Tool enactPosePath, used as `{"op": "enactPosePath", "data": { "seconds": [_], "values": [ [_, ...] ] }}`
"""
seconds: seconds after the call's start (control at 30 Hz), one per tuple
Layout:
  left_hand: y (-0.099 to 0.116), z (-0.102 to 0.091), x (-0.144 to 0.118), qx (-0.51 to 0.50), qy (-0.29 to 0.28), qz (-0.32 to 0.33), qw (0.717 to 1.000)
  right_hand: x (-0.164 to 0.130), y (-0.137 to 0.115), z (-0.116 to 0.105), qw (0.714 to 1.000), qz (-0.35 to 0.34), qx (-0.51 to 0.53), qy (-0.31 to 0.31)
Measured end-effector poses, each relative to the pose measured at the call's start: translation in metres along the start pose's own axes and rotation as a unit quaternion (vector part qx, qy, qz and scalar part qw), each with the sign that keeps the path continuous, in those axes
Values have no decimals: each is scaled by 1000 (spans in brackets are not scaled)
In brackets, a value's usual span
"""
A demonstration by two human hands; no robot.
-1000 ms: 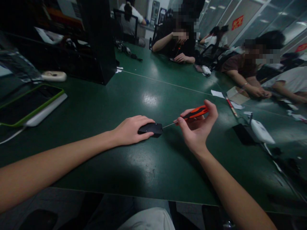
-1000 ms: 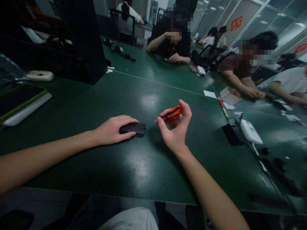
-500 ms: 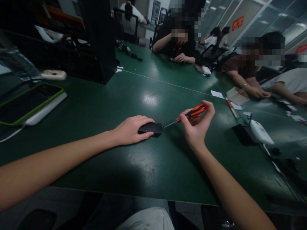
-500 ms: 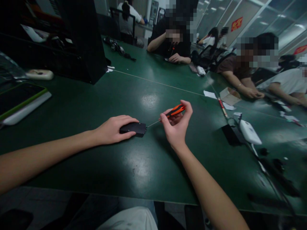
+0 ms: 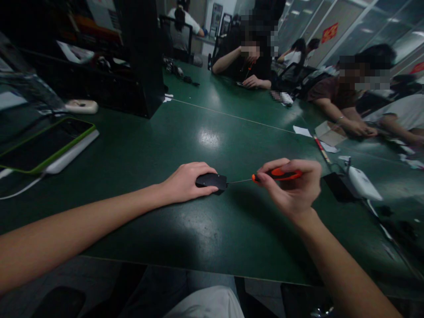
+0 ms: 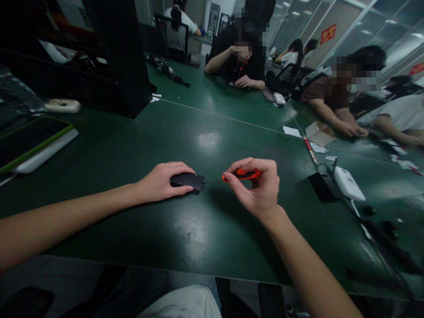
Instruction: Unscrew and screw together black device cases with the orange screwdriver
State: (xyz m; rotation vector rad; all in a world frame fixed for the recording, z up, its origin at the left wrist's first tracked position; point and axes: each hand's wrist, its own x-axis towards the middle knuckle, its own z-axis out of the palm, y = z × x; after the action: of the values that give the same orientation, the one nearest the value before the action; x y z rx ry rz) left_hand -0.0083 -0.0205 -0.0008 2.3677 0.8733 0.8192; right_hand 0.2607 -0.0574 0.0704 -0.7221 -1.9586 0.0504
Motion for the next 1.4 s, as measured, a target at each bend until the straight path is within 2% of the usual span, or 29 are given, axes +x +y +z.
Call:
{"op": "enactPosePath", "data": {
  "seconds": [0.07, 0.1, 0.17, 0.23, 0.3, 0.4, 0.5, 0.6, 0.7, 0.83, 0.9, 0.97, 1.03, 1.07, 1.13, 1.2, 1.23, 1.27, 1.3, 1.33, 1.4],
  "values": [
    [-1, 0, 0, -3, 0, -2, 1000, 4, 2, -23, 993, 50, -56, -90],
    [-1, 0, 0, -4, -1, -1, 1000, 4, 3, -34, 983, 53, -91, -148],
    [-1, 0, 0, -8, -3, 1, 1000, 1, 5, -49, 956, 19, -139, -259],
    [-1, 0, 0, -10, -5, 1, 1000, -7, 6, -56, 928, -31, -164, -332],
    [-1, 0, 0, -11, -8, -1, 1000, -17, 4, -57, 908, -88, -207, -353],
    [-2, -1, 1, -10, -9, -3, 1000, -17, -6, -55, 877, -169, -289, -344],
    [-2, -1, 1, -9, -8, -2, 1000, 6, -22, -54, 834, -254, -341, -352],
    [-2, -1, 1, -3, -11, -5, 1000, 38, -32, -48, 802, -324, -341, -368],
    [-2, 0, 1, 8, -10, -10, 1000, 60, -36, -38, 773, -338, -334, -420],
    [-2, 1, 1, 11, -7, -9, 1000, 75, -42, -27, 732, -287, -352, -508],
    [-2, 1, 1, 8, -10, -10, 1000, 79, -44, -25, 733, -208, -350, -544],
    [-2, 0, 1, 7, -11, -10, 1000, 79, -41, -25, 758, -70, -337, -554],
    [-2, 0, 1, 7, -12, -9, 1000, 73, -32, -27, 783, 103, -291, -540],
    [-3, 0, 1, 8, -12, -8, 1000, 68, -25, -29, 786, 195, -247, -531],
    [-3, 0, 1, 9, -13, -7, 1000, 53, -8, -33, 765, 369, -126, -513],
    [-3, 0, 1, 8, -13, -9, 1000, 35, 8, -36, 720, 494, -6, -487],
    [-3, 0, 1, 8, -12, -10, 1000, 27, 13, -37, 707, 519, 31, -479],
    [-3, 0, 1, 8, -11, -10, 1000, 20, 17, -38, 711, 514, 45, -477],
    [-3, 0, 1, 7, -9, -10, 1000, 16, 19, -38, 734, 478, 33, -482],
    [-3, 0, 1, 6, -8, -9, 1000, 14, 18, -39, 770, 409, -1, -490],
    [-3, 0, 1, 4, -6, -9, 1000, 16, 12, -42, 839, 207, -112, -490]
  ]
}}
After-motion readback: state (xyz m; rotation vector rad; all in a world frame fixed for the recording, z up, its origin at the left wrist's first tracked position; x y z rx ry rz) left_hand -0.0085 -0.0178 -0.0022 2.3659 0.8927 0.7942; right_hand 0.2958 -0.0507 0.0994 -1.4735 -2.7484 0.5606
